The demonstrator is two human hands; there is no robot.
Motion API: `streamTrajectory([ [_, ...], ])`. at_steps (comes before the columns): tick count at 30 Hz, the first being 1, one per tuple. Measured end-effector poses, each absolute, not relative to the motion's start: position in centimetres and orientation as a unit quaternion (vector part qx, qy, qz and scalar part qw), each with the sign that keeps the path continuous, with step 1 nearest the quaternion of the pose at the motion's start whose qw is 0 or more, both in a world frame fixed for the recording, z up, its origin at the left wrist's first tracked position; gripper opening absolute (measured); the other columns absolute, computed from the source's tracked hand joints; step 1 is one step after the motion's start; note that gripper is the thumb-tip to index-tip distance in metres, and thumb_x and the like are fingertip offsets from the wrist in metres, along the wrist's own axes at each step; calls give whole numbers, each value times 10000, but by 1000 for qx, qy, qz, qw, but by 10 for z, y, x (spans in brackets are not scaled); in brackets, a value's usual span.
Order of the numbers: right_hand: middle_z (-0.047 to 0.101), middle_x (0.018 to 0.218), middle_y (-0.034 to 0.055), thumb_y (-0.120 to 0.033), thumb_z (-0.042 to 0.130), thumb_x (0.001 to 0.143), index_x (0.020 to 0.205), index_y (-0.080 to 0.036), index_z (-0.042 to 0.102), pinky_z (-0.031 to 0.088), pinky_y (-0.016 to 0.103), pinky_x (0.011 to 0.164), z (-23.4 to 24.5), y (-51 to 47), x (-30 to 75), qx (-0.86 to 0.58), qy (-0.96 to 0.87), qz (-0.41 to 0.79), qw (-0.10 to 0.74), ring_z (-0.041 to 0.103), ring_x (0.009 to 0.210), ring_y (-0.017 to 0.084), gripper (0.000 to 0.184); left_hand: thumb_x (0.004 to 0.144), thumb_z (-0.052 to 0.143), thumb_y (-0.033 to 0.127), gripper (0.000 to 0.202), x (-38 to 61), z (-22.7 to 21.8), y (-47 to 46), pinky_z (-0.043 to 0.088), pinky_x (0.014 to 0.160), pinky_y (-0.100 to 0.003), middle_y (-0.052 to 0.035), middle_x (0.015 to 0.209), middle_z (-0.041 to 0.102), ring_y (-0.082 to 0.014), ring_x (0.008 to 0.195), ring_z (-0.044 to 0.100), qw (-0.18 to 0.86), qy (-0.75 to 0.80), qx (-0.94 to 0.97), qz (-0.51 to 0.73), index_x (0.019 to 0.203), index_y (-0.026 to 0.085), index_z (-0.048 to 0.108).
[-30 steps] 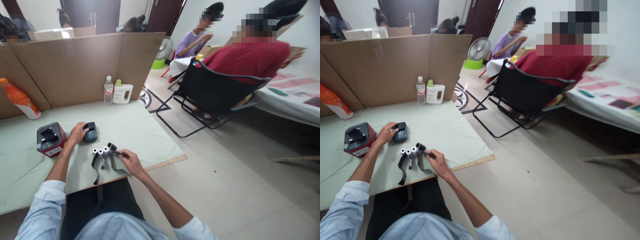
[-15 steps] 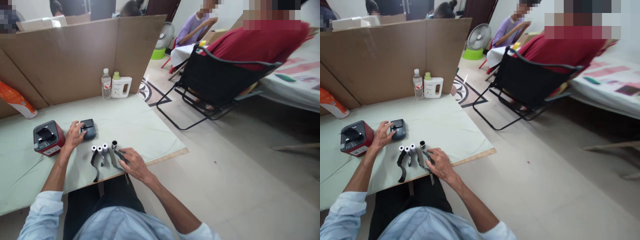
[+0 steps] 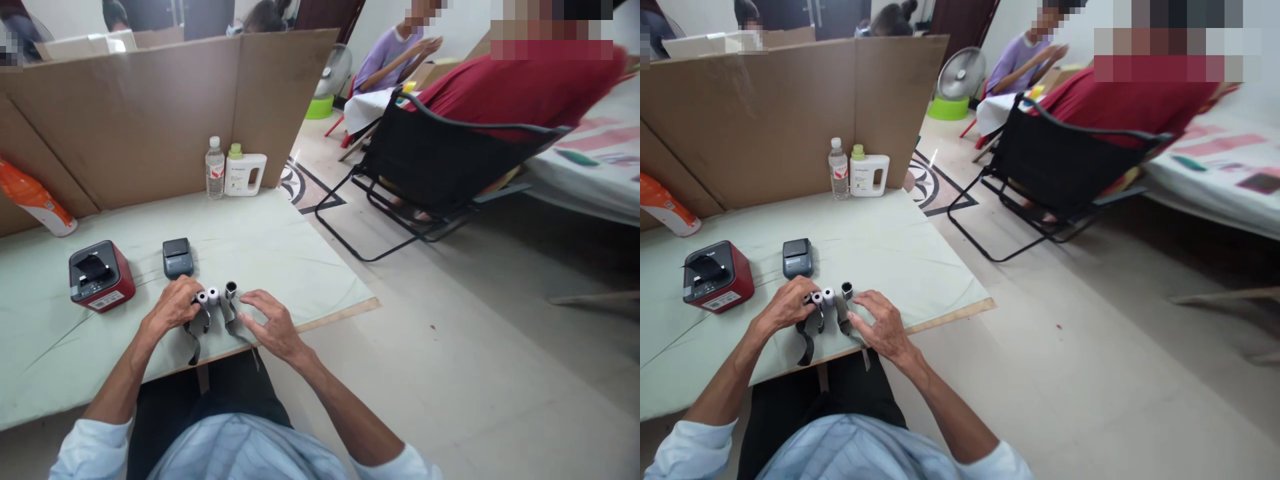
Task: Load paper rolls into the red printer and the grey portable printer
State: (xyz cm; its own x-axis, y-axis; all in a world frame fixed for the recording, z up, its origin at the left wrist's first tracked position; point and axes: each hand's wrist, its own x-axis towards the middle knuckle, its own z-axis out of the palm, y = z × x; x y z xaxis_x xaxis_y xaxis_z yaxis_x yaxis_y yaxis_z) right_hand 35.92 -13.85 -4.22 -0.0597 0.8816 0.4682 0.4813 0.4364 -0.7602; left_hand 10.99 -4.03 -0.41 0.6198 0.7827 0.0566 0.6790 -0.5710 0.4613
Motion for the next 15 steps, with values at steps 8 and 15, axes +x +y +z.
streamTrajectory([
  [8, 702, 1025, 77, -247, 619, 957, 1097, -231, 712, 555, 361, 880, -26, -110, 352, -456, -687, 261, 502, 672, 970, 218, 169, 761, 653, 198, 183, 103, 17, -46, 531, 888, -384, -46, 911, 742, -252, 917, 653, 281, 431, 832, 206, 907, 239, 755],
  [15, 642, 1182, 89, -235, 732, 860, 1317, -237, 601, 552, 339, 814, -26, -84, 326, -404, -733, 283, 468, 633, 939, 198, 476, 721, 772, 325, 252, 106, 23, -45, 563, 782, -308, -43, 879, 748, -203, 835, 689, 443, 461, 682, 354, 917, 170, 742],
])
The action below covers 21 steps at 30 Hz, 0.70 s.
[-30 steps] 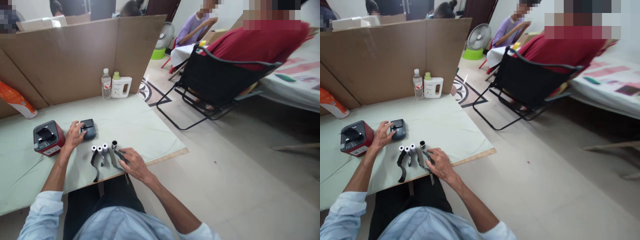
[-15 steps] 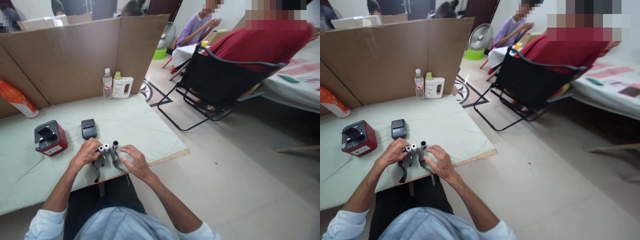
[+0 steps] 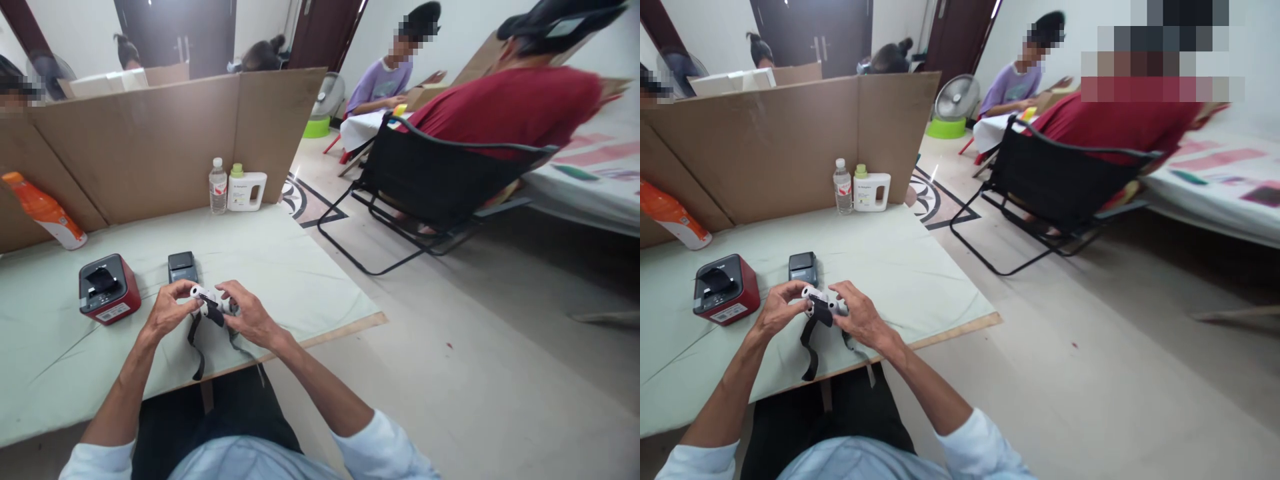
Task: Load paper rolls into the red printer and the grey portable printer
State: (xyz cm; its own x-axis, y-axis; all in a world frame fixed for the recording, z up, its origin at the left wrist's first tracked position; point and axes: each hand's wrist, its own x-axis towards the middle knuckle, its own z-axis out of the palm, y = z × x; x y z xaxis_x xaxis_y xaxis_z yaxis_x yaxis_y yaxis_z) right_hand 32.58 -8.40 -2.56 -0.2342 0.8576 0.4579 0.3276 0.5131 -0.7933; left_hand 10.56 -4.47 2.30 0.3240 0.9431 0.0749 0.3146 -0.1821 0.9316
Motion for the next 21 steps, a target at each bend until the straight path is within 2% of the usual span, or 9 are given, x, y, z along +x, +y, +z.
streamTrajectory([
  [2, 639, 1220, 103, -270, 742, 874, 1310, -236, 607, 553, 324, 791, -23, -78, 315, -378, -730, 291, 489, 635, 972, 202, 457, 708, 809, 349, 282, 111, 21, -43, 556, 706, -281, -49, 846, 741, -188, 776, 683, 483, 450, 653, 371, 899, 153, 742],
  [4, 658, 1191, 105, -299, 698, 925, 1227, -227, 654, 545, 301, 762, -20, -74, 307, -356, -714, 299, 523, 640, 1005, 205, 314, 708, 834, 369, 304, 115, 20, -42, 554, 697, -277, -58, 841, 745, -184, 758, 684, 506, 438, 640, 377, 894, 144, 747],
  [6, 685, 1063, 84, -325, 621, 984, 1072, -210, 695, 528, 283, 738, -19, -70, 303, -356, -687, 311, 551, 648, 947, 191, 163, 731, 830, 395, 333, 114, 19, -39, 560, 717, -290, -74, 883, 759, -193, 779, 694, 519, 428, 641, 369, 938, 143, 762],
  [9, 627, 804, 24, -417, 559, 1017, 832, -193, 659, 500, 266, 690, -20, -65, 304, -389, -652, 337, 557, 600, 741, 152, 307, 777, 786, 421, 345, 102, 17, -30, 571, 774, -318, -94, 976, 770, -223, 874, 709, 485, 435, 671, 354, 1000, 156, 782],
  [11, 569, 725, 2, -505, 548, 1005, 772, -192, 625, 487, 253, 637, -23, -61, 308, -410, -628, 362, 553, 563, 668, 139, 398, 796, 753, 396, 301, 90, 13, -20, 570, 803, -326, -96, 1046, 762, -242, 967, 700, 387, 473, 701, 368, 1000, 177, 787],
  [13, 567, 724, 1, -588, 551, 976, 793, -191, 631, 495, 246, 606, -26, -55, 311, -426, -604, 393, 548, 569, 653, 140, 444, 798, 728, 350, 280, 77, 6, -6, 567, 813, -335, -98, 1119, 742, -250, 1014, 681, 261, 527, 717, 373, 1025, 196, 782],
  [15, 582, 741, 8, -652, 562, 940, 823, -190, 646, 516, 248, 592, -28, -48, 313, -435, -587, 416, 542, 588, 650, 146, 483, 790, 723, 319, 327, 66, -2, 9, 561, 845, -356, -107, 1153, 730, -246, 981, 678, 178, 581, 717, 341, 1090, 195, 767],
  [18, 594, 765, 20, -699, 577, 899, 829, -186, 656, 548, 261, 590, -33, -32, 313, -436, -581, 432, 534, 610, 647, 153, 524, 802, 726, 321, 411, 60, -13, 29, 545, 881, -361, -109, 1130, 744, -236, 907, 695, 152, 640, 702, 273, 1188, 181, 731],
  [21, 616, 814, 38, -701, 586, 884, 837, -180, 667, 568, 276, 603, -37, -16, 310, -428, -597, 440, 517, 630, 668, 160, 529, 835, 707, 350, 373, 61, -18, 43, 532, 855, -341, -98, 1067, 767, -244, 899, 706, 153, 669, 689, 234, 1168, 185, 735],
])
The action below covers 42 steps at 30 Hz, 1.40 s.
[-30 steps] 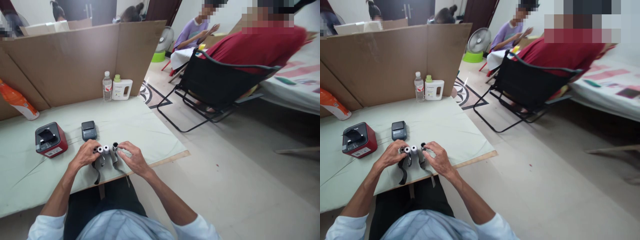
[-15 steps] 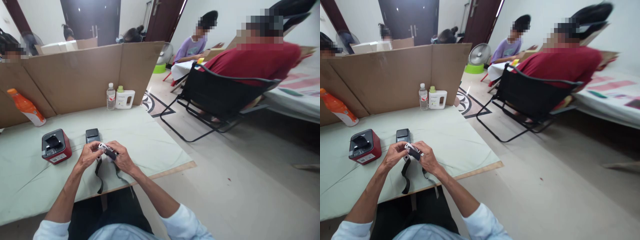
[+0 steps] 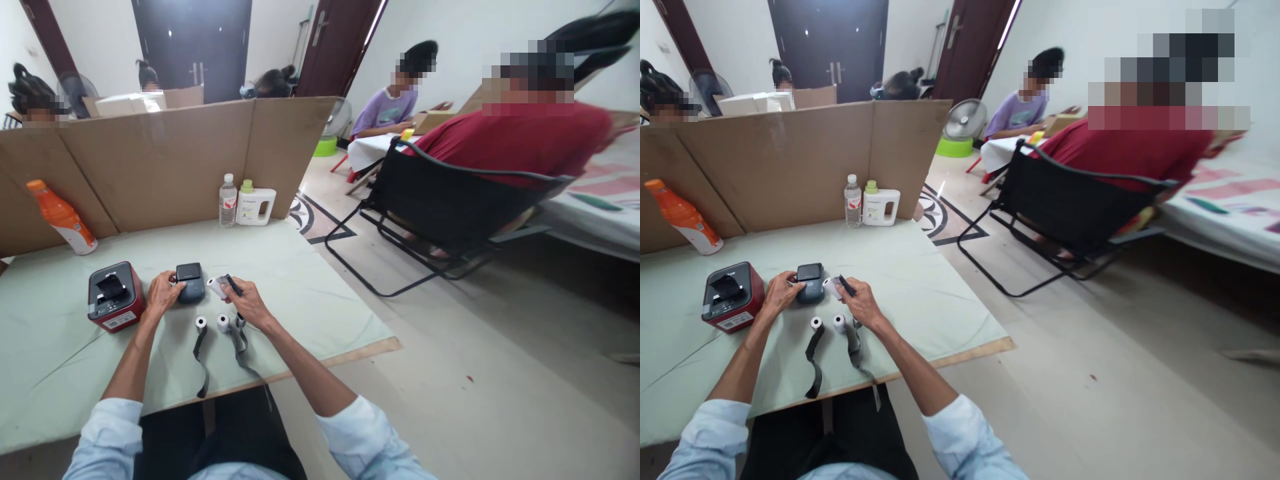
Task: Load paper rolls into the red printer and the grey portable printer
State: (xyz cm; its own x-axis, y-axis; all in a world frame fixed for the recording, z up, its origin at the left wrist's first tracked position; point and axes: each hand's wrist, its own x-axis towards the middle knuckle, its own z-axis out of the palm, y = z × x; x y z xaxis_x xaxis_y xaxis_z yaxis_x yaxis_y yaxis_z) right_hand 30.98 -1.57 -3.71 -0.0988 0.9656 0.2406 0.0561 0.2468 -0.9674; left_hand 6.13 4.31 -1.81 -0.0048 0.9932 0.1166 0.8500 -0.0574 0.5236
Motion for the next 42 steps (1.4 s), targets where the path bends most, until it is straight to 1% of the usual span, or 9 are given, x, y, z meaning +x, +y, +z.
streamTrajectory([
  [4, 599, 768, 33, -671, 564, 909, 749, -189, 640, 528, 259, 598, -40, 2, 307, -420, -654, 409, 478, 606, 670, 156, 514, 861, 687, 377, 281, 63, -21, 51, 514, 849, -349, -109, 1010, 778, -268, 921, 704, 120, 679, 688, 227, 1055, 188, 762],
  [9, 589, 727, 18, -600, 550, 949, 695, -195, 609, 470, 246, 631, -37, 19, 302, -406, -709, 364, 447, 571, 664, 143, 482, 900, 620, 423, 281, 61, -24, 59, 505, 843, -345, -113, 964, 778, -255, 886, 692, 97, 657, 695, 276, 928, 191, 776],
  [14, 642, 733, 20, -522, 548, 979, 692, -181, 643, 437, 241, 652, -33, 45, 287, -401, -740, 345, 416, 580, 685, 144, 455, 866, 603, 453, 331, 59, -27, 79, 532, 841, -337, -84, 901, 782, -233, 853, 693, 189, 619, 659, 383, 878, 173, 781],
  [20, 739, 903, 44, -333, 566, 1012, 893, -196, 775, 419, 234, 725, -25, 72, 268, -444, -779, 250, 365, 630, 804, 153, 277, 748, 678, 416, 411, 49, -34, 86, 534, 985, -399, -116, 1089, 778, -281, 1070, 703, 306, 533, 656, 438, 1037, 138, 770],
  [23, 757, 1018, 36, -239, 568, 997, 1023, -253, 795, 428, 240, 760, -22, 74, 261, -471, -799, 199, 316, 653, 905, 172, 228, 720, 709, 384, 461, 47, -35, 81, 557, 936, -380, -123, 1158, 761, -286, 1124, 688, 323, 508, 680, 419, 1112, 144, 747],
  [27, 747, 1150, 35, -190, 568, 978, 1160, -297, 772, 457, 258, 801, -23, 73, 252, -488, -820, 137, 267, 658, 1025, 200, 294, 756, 708, 387, 460, 54, -35, 77, 573, 776, -321, -108, 1126, 761, -234, 924, 718, 312, 527, 685, 394, 1142, 138, 728],
  [31, 724, 1218, 54, -180, 548, 992, 1270, -300, 730, 483, 283, 842, -25, 74, 246, -480, -841, 96, 231, 633, 1091, 217, 354, 783, 674, 333, 362, 60, -37, 80, 566, 739, -305, -65, 996, 781, -196, 781, 700, 292, 549, 694, 362, 1086, 157, 765],
  [37, 722, 1198, 69, -148, 508, 996, 1285, -301, 727, 486, 311, 844, -28, 77, 250, -470, -856, 83, 199, 592, 1086, 235, 394, 760, 674, 255, 341, 58, -39, 83, 567, 919, -363, -98, 1150, 783, -266, 1071, 709, 245, 544, 720, 354, 1071, 186, 797],
  [42, 698, 1209, 69, -115, 510, 988, 1283, -292, 719, 467, 307, 803, -26, 77, 250, -477, -858, 76, 176, 562, 1106, 238, 403, 726, 618, 152, 333, 60, -31, 86, 548, 997, -379, -83, 1124, 794, -269, 1100, 704, 209, 543, 751, 312, 985, 205, 821],
])
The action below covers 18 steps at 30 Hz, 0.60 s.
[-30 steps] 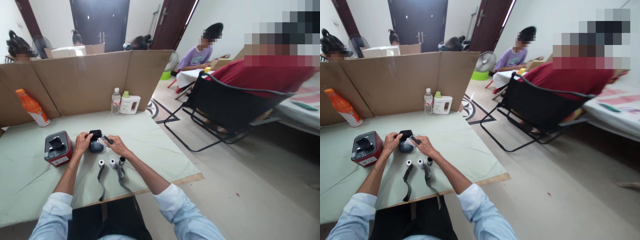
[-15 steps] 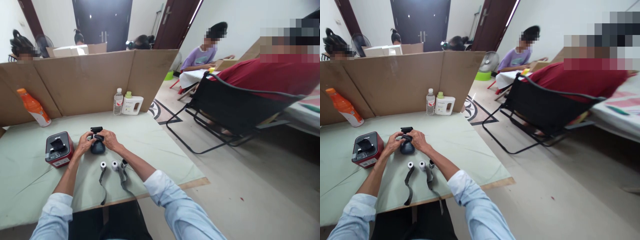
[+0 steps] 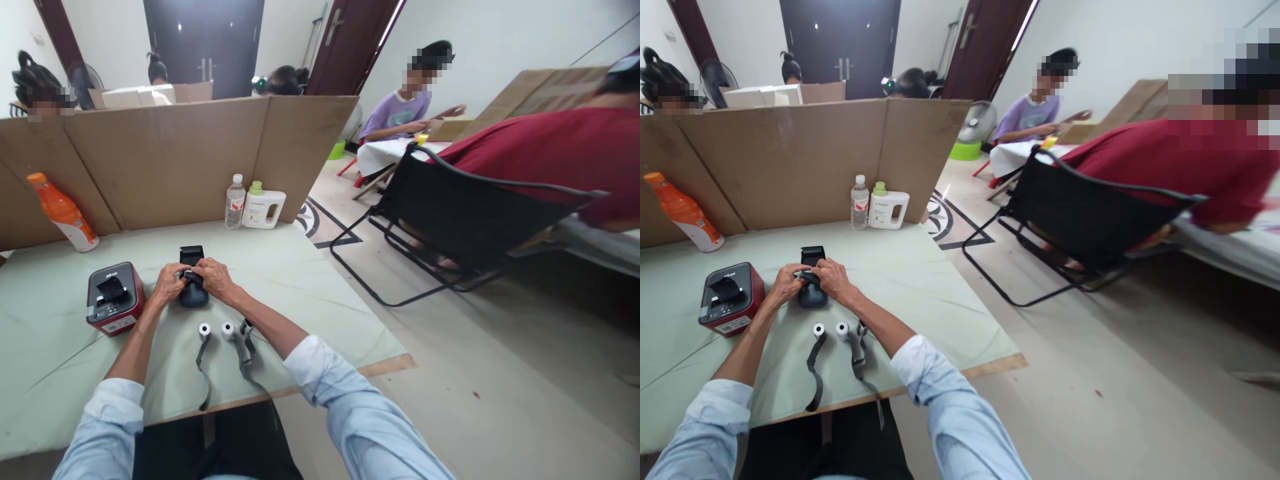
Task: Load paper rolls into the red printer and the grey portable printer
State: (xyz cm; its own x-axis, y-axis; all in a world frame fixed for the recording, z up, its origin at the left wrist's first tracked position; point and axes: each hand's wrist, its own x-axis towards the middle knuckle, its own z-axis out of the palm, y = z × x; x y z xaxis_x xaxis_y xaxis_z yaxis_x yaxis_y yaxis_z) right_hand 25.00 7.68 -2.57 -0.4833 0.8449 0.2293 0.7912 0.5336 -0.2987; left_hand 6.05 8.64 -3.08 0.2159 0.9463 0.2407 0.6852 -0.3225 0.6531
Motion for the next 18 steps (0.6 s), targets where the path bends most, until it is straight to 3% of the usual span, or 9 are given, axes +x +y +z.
streamTrajectory([
  [6, 687, 1178, 95, -120, 563, 972, 1176, -247, 757, 472, 326, 805, -24, 78, 246, -459, -871, 67, 164, 542, 1109, 257, 308, 615, 525, 68, 460, 60, -23, 92, 561, 976, -344, -48, 1045, 799, -243, 1022, 723, 190, 517, 795, 254, 928, 217, 828],
  [11, 669, 1205, 88, -270, 565, 1033, 1133, -245, 756, 465, 314, 839, -26, 66, 254, -428, -879, 51, 203, 565, 1089, 226, 216, 684, 564, 122, 372, 59, -24, 92, 559, 1004, -365, -52, 1056, 798, -241, 1031, 725, 187, 511, 798, 259, 921, 228, 830],
  [18, 685, 1142, 84, -263, 553, 1045, 1095, -237, 758, 437, 285, 792, -31, 51, 260, -412, -882, 42, 223, 577, 1031, 199, 213, 732, 623, 161, 242, 52, -28, 85, 534, 1057, -408, -61, 1107, 787, -245, 1073, 718, 205, 500, 789, 293, 846, 240, 821],
])
